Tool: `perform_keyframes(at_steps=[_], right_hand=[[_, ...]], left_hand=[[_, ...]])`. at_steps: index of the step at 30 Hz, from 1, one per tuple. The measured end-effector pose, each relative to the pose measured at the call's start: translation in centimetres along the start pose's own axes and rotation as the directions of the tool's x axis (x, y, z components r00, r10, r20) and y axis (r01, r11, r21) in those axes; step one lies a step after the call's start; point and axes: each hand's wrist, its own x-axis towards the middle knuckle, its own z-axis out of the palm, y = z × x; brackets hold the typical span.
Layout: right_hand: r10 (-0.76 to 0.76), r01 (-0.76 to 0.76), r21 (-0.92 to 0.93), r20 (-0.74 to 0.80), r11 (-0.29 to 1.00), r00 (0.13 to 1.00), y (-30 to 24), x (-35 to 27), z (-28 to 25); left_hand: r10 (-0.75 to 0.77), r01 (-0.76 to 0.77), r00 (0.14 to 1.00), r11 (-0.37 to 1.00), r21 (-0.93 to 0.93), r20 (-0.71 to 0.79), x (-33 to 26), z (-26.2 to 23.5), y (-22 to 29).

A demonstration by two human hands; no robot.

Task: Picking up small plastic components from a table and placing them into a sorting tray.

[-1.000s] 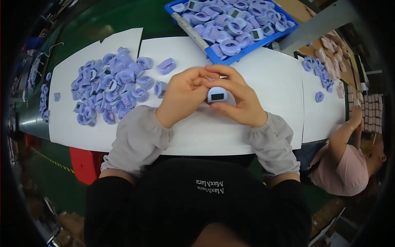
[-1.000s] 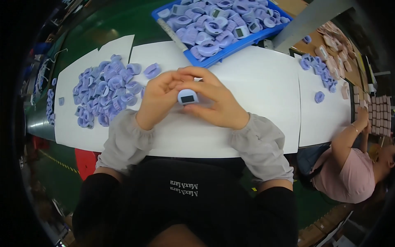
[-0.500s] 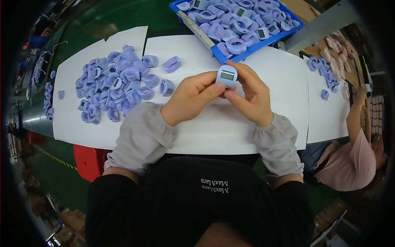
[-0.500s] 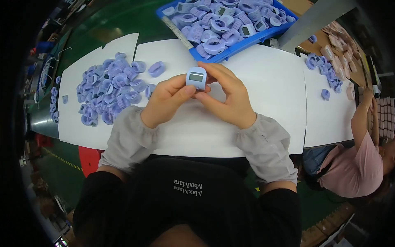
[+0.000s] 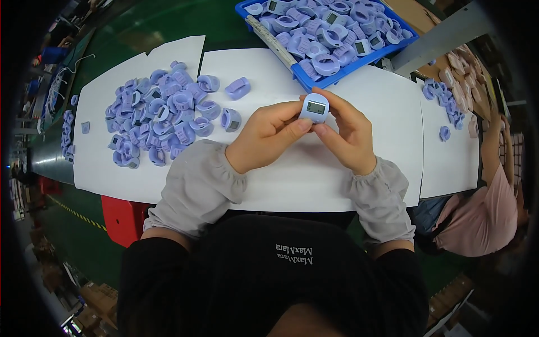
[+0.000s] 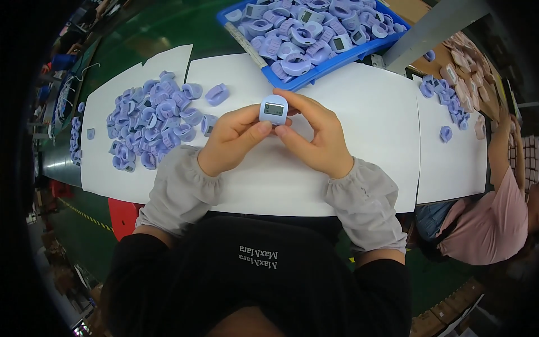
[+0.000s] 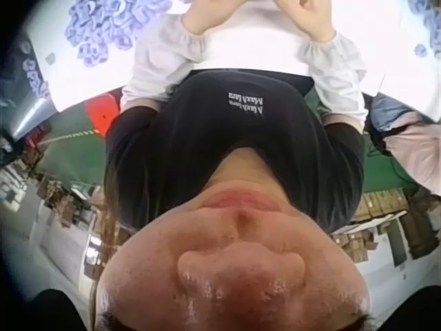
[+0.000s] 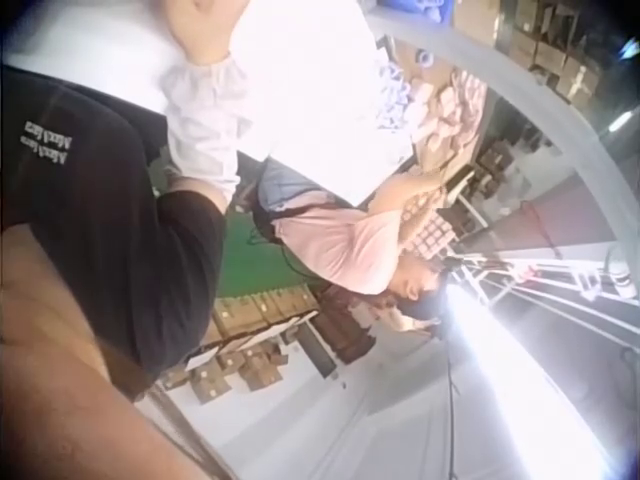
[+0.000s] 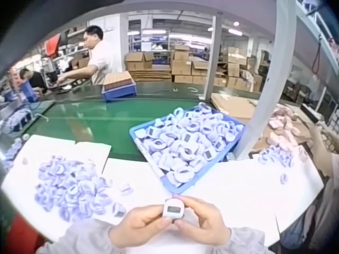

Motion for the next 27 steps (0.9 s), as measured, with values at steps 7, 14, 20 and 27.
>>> perform_keyframes(at_steps=[7, 14, 20, 27], right_hand=[[0.09, -0.087, -0.038, 0.078, 0.995, 0.993, -0.4, -0.1, -0.3], [0.077, -0.078, 0.005, 0.076, 0.997, 0.994, -0.3, 0.0, -0.5], [0.088, -0.088, 0.005, 0.063, 0.996, 0.994, -0.4, -0.1, -0.3], [0.091, -0.091, 0.011, 0.024, 0.996, 0.996, -0.1, -0.2, 0.3]], left_hand=[[0.09, -0.086, 0.994, 0.995, 0.057, -0.059, 0.1, 0.2, -1.1], [0.095, -0.084, 0.992, 0.989, 0.119, -0.089, 0.3, 0.3, -1.1], [0.084, -0.071, 0.993, 0.989, 0.132, -0.089, 0.1, 0.2, -1.0], [-0.008, 0.011, 0.999, 0.998, 0.055, -0.042, 0.1, 0.2, -0.1]])
